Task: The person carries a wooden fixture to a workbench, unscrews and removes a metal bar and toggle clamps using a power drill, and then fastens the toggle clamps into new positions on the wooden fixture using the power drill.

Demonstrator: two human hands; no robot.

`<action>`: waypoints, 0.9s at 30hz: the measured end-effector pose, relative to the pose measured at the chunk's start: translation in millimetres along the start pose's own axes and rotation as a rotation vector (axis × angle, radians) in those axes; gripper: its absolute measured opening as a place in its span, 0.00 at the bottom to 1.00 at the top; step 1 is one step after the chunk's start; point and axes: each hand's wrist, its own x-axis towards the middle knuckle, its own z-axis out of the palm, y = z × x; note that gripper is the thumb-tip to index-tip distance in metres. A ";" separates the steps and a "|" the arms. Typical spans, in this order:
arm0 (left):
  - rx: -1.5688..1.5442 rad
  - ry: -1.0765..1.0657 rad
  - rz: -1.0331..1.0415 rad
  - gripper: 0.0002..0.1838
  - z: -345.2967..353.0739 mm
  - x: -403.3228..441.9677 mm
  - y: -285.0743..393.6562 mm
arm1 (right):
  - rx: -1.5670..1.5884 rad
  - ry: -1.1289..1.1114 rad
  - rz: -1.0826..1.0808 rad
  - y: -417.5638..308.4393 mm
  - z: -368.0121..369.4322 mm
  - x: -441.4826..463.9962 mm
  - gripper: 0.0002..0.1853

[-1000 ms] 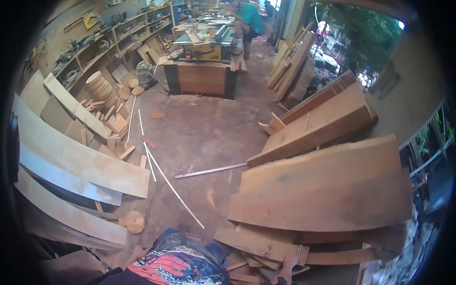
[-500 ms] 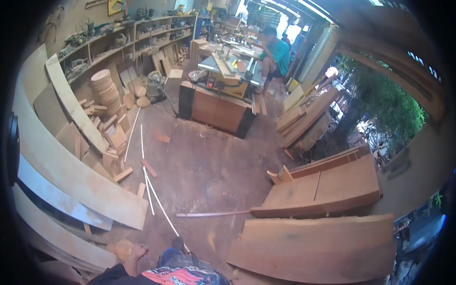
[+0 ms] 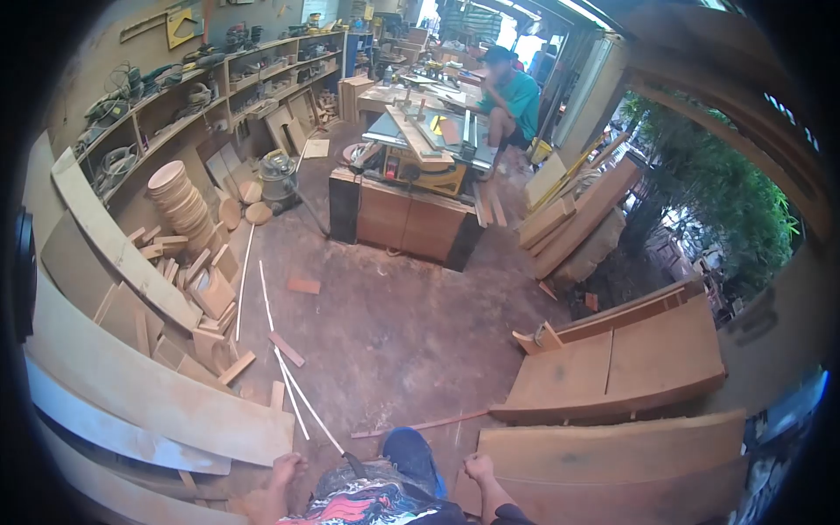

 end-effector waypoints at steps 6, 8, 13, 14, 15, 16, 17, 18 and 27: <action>-0.118 0.002 -0.007 0.14 71.8 99.7 77.1 | 0.273 -0.234 0.171 -70.9 19.1 110.2 0.12; -0.099 0.017 -0.004 0.13 95.4 145.6 110.9 | 0.103 -0.245 -0.022 -130.5 8.7 194.1 0.19; 0.047 0.058 0.101 0.12 166.9 208.6 246.3 | -0.167 0.043 -0.541 -338.6 -34.7 380.6 0.28; 0.144 0.047 0.186 0.12 179.6 215.3 277.3 | 0.078 0.098 -0.562 -406.9 -57.9 367.3 0.28; 0.241 0.033 0.267 0.11 190.7 221.2 303.0 | 0.205 0.035 -0.509 -461.5 -74.5 376.5 0.24; 0.246 0.040 0.278 0.12 198.2 233.5 323.1 | 0.689 -0.181 -0.282 -514.4 -83.6 375.2 0.20; 0.248 0.046 0.289 0.12 203.6 251.8 341.6 | 0.728 -0.221 -0.299 -561.6 -96.0 380.8 0.21; 0.250 0.052 0.301 0.12 211.1 266.9 360.8 | 0.768 -0.285 -0.331 -597.9 -99.6 404.4 0.26; -0.034 0.055 0.107 0.13 295.2 357.1 509.0 | 1.305 -0.453 -0.339 -838.5 -187.7 471.4 0.62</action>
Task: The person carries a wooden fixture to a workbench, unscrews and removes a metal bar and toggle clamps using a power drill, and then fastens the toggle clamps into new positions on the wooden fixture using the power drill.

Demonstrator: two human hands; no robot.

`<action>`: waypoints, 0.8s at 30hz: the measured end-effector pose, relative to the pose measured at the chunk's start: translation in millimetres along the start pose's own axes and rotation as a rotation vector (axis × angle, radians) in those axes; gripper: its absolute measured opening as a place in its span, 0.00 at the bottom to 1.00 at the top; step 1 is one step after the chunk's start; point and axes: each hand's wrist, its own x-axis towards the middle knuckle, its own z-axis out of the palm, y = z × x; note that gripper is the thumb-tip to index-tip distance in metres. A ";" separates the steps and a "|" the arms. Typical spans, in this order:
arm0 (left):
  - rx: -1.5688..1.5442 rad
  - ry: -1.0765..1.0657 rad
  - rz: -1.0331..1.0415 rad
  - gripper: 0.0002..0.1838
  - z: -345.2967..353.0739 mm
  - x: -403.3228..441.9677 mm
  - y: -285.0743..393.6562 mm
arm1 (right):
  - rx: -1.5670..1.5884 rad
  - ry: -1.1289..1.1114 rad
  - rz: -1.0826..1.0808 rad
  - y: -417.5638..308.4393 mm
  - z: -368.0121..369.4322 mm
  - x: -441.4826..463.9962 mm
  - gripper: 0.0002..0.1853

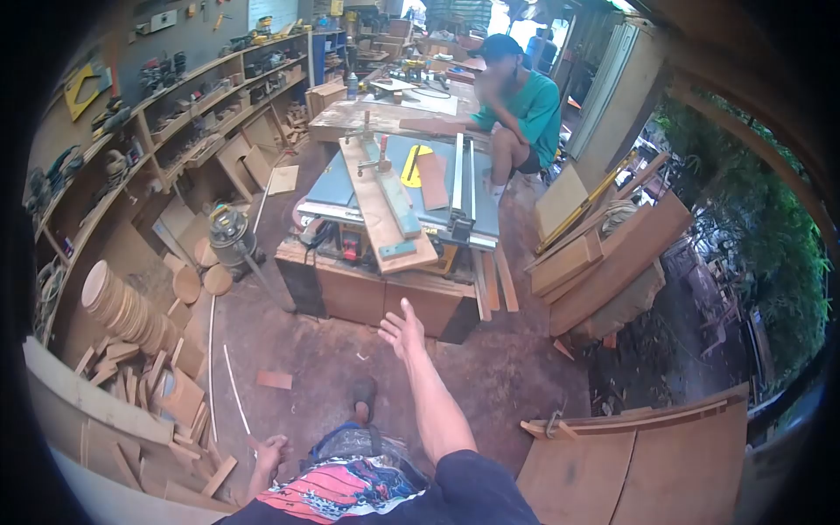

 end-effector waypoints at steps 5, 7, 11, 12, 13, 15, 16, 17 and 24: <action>0.105 -0.088 0.172 0.14 63.2 137.4 113.4 | 0.185 0.035 0.005 -65.1 31.3 131.3 0.55; 0.062 -0.111 0.219 0.15 93.8 166.4 171.6 | 0.285 -0.001 -0.086 -64.4 35.7 153.8 0.39; -0.023 -0.212 0.323 0.18 190.6 229.4 324.9 | 0.188 0.051 -0.142 -41.0 13.4 157.2 0.30; -0.018 -0.295 0.341 0.19 208.9 247.5 351.0 | 0.167 0.079 -0.122 -42.8 15.3 140.8 0.29; -0.026 -0.304 0.343 0.20 231.0 257.3 376.6 | 0.151 0.111 -0.094 -41.7 21.6 115.7 0.28; -0.063 -0.335 0.358 0.24 278.1 279.9 422.4 | 0.110 0.153 -0.111 -51.7 15.1 71.2 0.25; -0.075 -0.359 0.357 0.27 294.1 289.8 436.6 | 0.107 0.152 -0.144 -65.8 13.6 50.9 0.24; -0.157 -0.396 0.270 0.29 310.4 294.2 448.0 | 0.114 0.163 -0.175 -78.8 9.3 29.8 0.24; -0.655 -0.788 -0.109 0.36 410.1 296.8 460.2 | -0.131 0.255 -0.337 -134.4 -32.9 -31.0 0.25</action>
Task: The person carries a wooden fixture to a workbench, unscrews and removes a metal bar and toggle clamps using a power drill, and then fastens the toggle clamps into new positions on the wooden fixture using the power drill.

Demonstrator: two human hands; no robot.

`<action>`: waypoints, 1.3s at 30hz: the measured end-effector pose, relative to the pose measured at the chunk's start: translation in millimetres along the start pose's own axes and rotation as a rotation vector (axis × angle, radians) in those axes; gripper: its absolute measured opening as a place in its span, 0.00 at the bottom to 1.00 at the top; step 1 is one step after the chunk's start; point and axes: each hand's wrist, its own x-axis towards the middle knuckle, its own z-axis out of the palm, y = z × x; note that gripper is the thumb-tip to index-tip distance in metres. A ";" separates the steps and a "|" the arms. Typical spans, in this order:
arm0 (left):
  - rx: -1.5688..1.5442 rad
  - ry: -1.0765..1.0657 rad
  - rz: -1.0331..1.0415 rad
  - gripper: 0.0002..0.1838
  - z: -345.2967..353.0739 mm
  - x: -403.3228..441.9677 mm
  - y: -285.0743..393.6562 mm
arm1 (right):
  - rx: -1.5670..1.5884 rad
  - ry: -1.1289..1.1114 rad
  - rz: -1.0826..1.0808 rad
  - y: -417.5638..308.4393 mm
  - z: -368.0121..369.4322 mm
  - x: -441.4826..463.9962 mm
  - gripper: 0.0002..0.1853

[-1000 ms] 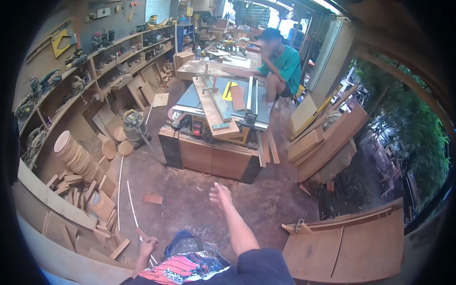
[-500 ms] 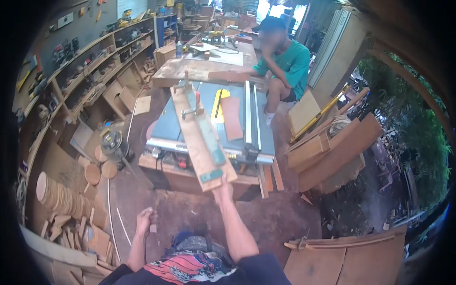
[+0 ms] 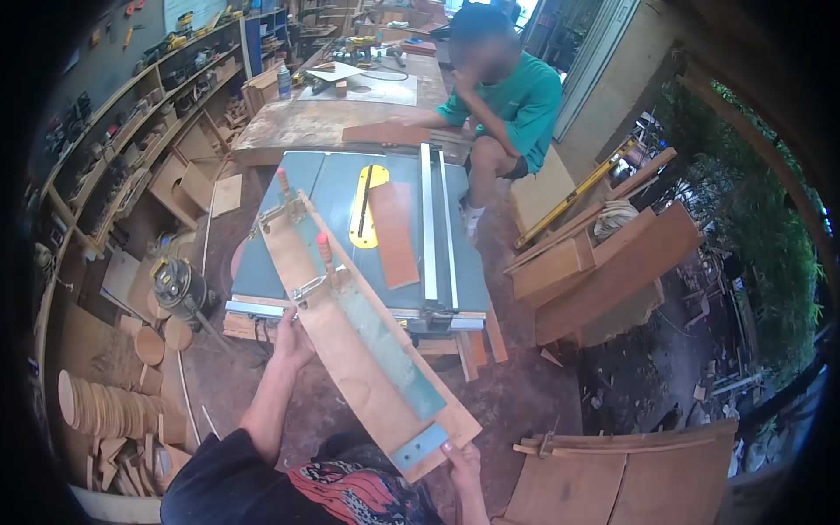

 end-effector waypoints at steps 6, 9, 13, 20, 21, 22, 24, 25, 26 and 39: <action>0.015 -0.093 0.143 0.30 45.1 -26.9 -42.0 | -0.297 -0.168 -0.058 -59.3 -39.8 0.1 0.23; -0.081 -0.179 0.207 0.36 58.0 -34.5 -71.2 | -0.442 -0.167 -0.089 -99.1 -76.6 19.5 0.23; -0.233 -0.221 0.341 0.35 104.0 -65.3 -111.0 | -0.321 -0.294 -0.049 -116.3 -141.1 82.7 0.20; -0.311 -0.375 0.602 0.37 129.5 -55.7 -244.3 | -0.353 -0.423 -0.277 -138.9 -288.0 201.6 0.23; -0.293 -0.422 0.642 0.37 132.7 -54.3 -266.3 | -0.226 -0.412 -0.278 -156.6 -295.9 205.0 0.24; -0.268 -0.467 0.681 0.38 133.5 -49.8 -284.0 | -0.210 -0.481 -0.275 -172.0 -307.0 214.9 0.25; -0.189 -0.529 0.742 0.39 128.9 -40.9 -312.0 | -0.191 -0.595 -0.284 -203.2 -330.4 238.0 0.26; -0.130 -0.522 0.776 0.39 127.2 -35.1 -318.3 | -0.163 -0.648 -0.268 -212.7 -338.2 247.9 0.26; -0.036 -0.482 0.814 0.37 132.0 -31.4 -322.0 | -0.129 -0.698 -0.262 -219.5 -342.0 259.4 0.25; -0.330 -0.499 0.936 0.14 274.8 43.3 -369.7 | -0.312 -0.863 -0.094 -261.4 -371.6 416.1 0.24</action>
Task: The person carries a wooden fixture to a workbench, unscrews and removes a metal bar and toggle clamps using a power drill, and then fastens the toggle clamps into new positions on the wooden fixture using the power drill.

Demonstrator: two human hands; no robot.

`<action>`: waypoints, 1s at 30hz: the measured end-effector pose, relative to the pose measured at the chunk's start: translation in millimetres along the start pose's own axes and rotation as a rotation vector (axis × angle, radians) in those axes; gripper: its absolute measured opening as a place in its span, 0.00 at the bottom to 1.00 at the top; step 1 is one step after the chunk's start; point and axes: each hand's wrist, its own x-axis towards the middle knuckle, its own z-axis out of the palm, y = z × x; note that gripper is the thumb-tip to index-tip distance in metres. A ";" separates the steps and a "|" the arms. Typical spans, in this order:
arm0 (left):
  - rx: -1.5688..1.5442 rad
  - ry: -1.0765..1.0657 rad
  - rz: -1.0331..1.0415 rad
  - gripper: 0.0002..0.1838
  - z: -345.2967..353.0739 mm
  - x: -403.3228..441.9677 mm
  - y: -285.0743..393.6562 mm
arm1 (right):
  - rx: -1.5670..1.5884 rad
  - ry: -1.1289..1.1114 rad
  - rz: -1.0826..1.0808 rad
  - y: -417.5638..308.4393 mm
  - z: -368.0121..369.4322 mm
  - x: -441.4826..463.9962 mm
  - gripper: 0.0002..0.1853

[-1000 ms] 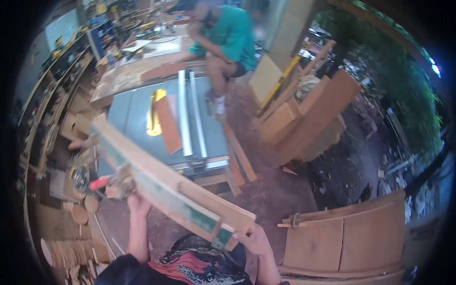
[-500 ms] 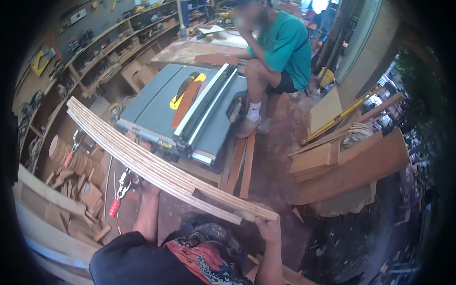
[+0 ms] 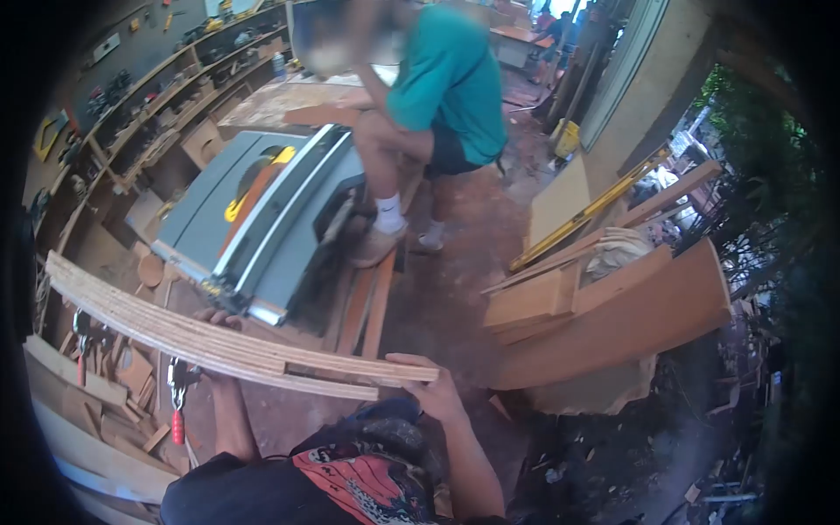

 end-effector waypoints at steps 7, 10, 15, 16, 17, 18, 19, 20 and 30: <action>0.183 0.172 0.094 0.32 -69.1 20.3 -73.7 | -0.187 -0.089 0.117 -0.9 -135.6 94.0 0.20; 0.253 0.226 0.131 0.42 -139.4 20.7 -78.4 | -0.192 -0.165 0.160 -13.1 -180.0 139.7 0.19; 0.359 0.060 0.171 0.41 -100.2 51.5 -120.6 | -0.298 -0.281 0.360 -47.7 -213.2 189.1 0.25; 0.350 0.101 0.197 0.40 -95.1 49.9 -124.1 | -0.317 -0.370 0.379 -45.0 -216.3 199.7 0.25; 0.350 0.148 0.227 0.40 -90.3 49.2 -128.8 | -0.336 -0.454 0.394 -40.8 -222.5 212.0 0.26; 0.353 0.190 0.255 0.40 -85.8 47.4 -132.7 | -0.353 -0.532 0.409 -34.5 -229.5 224.7 0.26; 0.359 0.230 0.285 0.40 -80.9 45.5 -135.1 | -0.350 -0.608 0.388 -19.9 -238.4 237.7 0.27; 0.364 0.271 0.322 0.39 -75.2 42.5 -140.1 | -0.348 -0.685 0.364 -7.9 -246.0 252.3 0.28; 0.508 0.677 0.732 0.37 -15.8 4.9 -206.9 | -0.594 -1.130 0.080 10.3 -260.9 387.1 0.22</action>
